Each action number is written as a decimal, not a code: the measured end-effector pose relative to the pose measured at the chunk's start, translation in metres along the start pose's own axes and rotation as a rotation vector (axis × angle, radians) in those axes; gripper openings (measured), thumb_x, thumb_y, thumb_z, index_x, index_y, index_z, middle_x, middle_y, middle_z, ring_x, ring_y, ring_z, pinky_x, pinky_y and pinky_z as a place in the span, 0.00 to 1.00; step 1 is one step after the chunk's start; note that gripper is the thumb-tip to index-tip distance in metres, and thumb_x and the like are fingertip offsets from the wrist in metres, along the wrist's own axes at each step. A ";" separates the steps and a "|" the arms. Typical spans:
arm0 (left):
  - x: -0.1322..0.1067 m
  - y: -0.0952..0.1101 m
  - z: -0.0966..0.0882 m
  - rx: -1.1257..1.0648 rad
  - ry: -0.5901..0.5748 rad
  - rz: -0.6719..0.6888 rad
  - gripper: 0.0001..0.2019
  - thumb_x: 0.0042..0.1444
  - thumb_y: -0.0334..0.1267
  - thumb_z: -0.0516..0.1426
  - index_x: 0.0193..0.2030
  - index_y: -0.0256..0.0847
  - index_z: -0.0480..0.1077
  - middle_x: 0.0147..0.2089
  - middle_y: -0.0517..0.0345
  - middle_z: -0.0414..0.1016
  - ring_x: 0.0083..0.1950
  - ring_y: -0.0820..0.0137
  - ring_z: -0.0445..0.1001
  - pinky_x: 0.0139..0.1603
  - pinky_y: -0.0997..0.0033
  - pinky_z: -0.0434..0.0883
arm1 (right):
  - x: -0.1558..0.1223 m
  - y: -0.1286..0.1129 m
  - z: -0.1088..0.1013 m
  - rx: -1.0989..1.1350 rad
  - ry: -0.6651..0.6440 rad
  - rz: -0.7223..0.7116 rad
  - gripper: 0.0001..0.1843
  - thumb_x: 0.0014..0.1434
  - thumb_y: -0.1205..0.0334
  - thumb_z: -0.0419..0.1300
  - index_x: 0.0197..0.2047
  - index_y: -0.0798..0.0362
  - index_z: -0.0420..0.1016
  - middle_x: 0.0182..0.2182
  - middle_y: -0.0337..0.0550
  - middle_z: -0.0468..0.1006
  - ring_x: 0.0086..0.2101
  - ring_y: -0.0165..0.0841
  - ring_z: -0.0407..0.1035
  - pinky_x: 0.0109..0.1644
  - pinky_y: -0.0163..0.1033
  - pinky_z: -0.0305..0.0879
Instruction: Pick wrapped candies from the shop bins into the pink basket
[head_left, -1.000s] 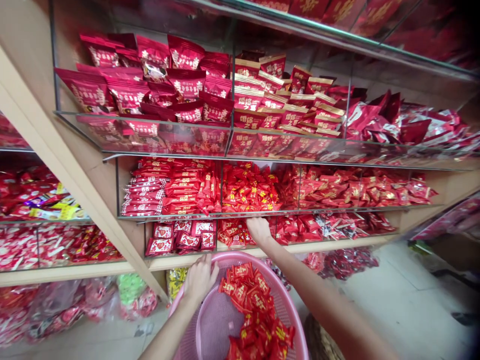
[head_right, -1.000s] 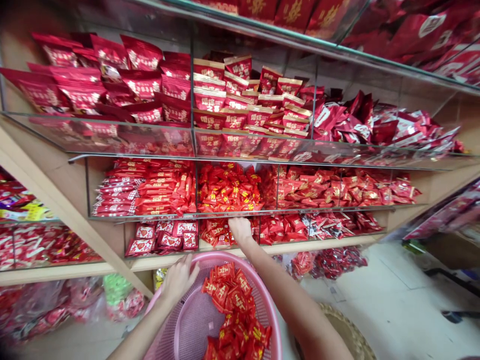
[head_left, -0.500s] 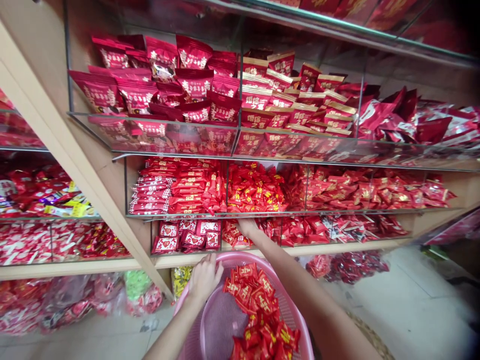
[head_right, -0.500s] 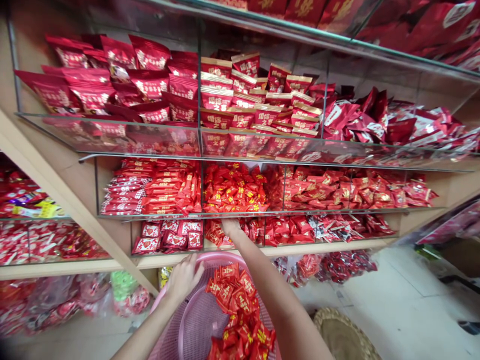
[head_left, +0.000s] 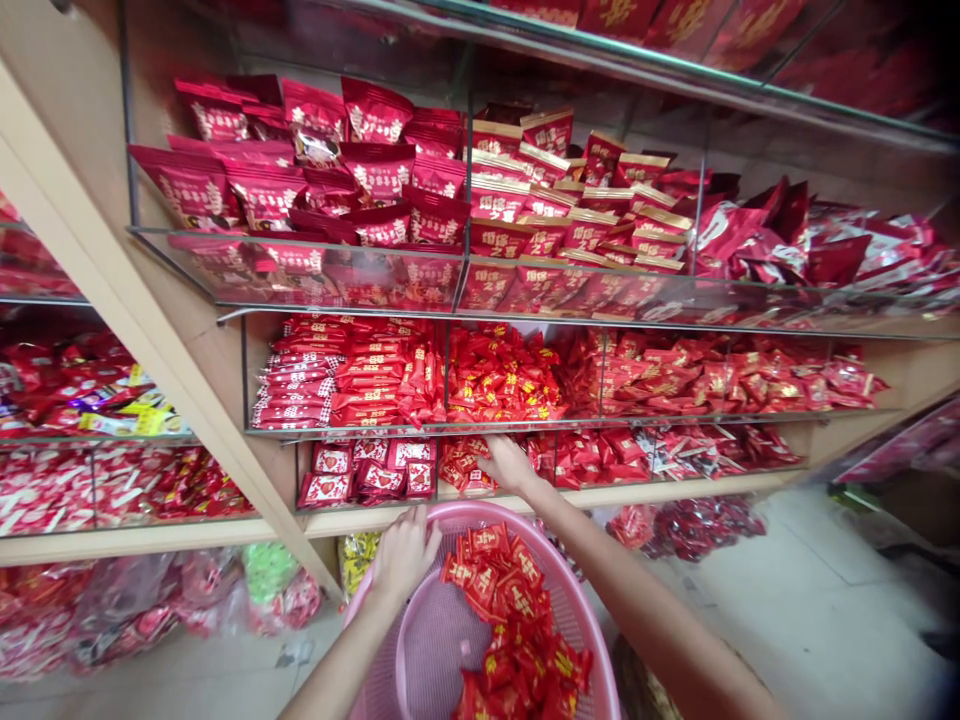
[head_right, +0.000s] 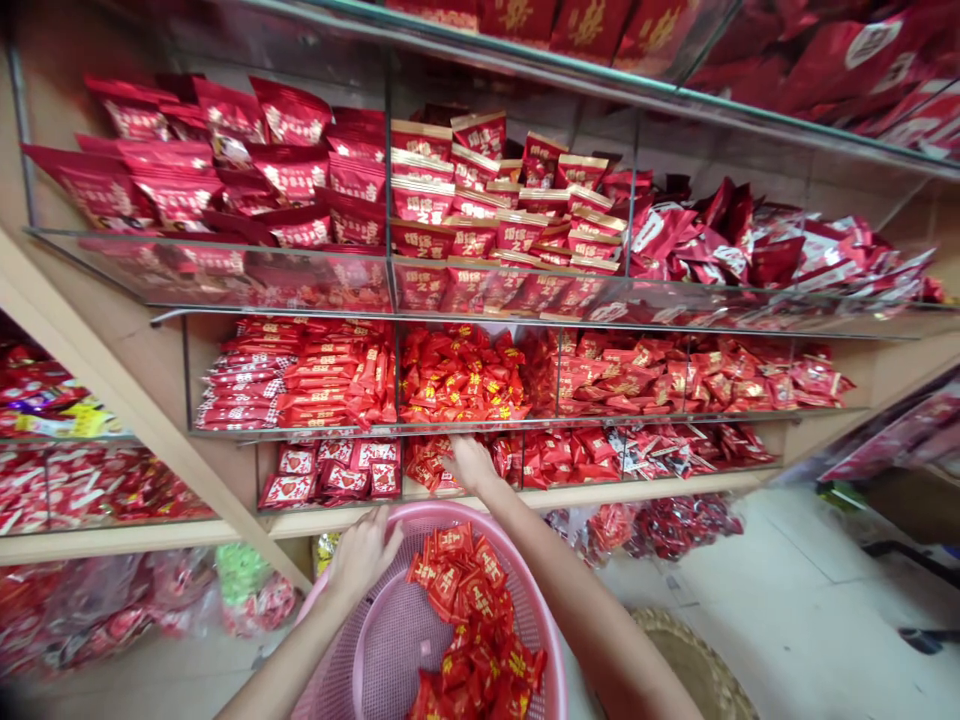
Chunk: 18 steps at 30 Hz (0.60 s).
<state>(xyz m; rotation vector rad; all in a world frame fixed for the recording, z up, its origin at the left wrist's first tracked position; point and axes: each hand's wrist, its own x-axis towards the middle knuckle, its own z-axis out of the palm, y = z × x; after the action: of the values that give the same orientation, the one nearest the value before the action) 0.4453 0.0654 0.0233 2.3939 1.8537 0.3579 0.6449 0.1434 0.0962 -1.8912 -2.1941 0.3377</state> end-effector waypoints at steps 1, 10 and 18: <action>0.000 0.000 0.000 0.001 0.002 0.003 0.16 0.62 0.42 0.41 0.43 0.37 0.65 0.39 0.50 0.75 0.38 0.66 0.75 0.36 0.70 0.67 | -0.011 0.003 -0.001 0.047 0.038 -0.037 0.27 0.56 0.62 0.53 0.59 0.51 0.57 0.54 0.50 0.66 0.47 0.38 0.67 0.46 0.38 0.61; 0.000 -0.001 0.004 0.004 0.028 0.013 0.15 0.61 0.41 0.42 0.45 0.37 0.64 0.40 0.50 0.75 0.40 0.65 0.75 0.36 0.70 0.66 | -0.109 -0.003 0.024 0.111 -0.076 -0.288 0.30 0.56 0.67 0.52 0.61 0.44 0.53 0.53 0.45 0.64 0.45 0.36 0.68 0.46 0.40 0.64; 0.000 -0.003 0.007 0.000 0.044 0.028 0.13 0.61 0.40 0.42 0.41 0.39 0.64 0.39 0.51 0.75 0.39 0.65 0.75 0.35 0.70 0.66 | -0.099 -0.029 0.078 -0.319 -0.186 -0.538 0.23 0.57 0.74 0.46 0.56 0.53 0.60 0.47 0.48 0.71 0.38 0.35 0.71 0.39 0.41 0.69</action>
<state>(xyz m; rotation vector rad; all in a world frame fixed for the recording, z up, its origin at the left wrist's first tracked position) 0.4439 0.0665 0.0161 2.4329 1.8400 0.4166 0.6076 0.0390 0.0299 -1.3465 -2.9089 0.0672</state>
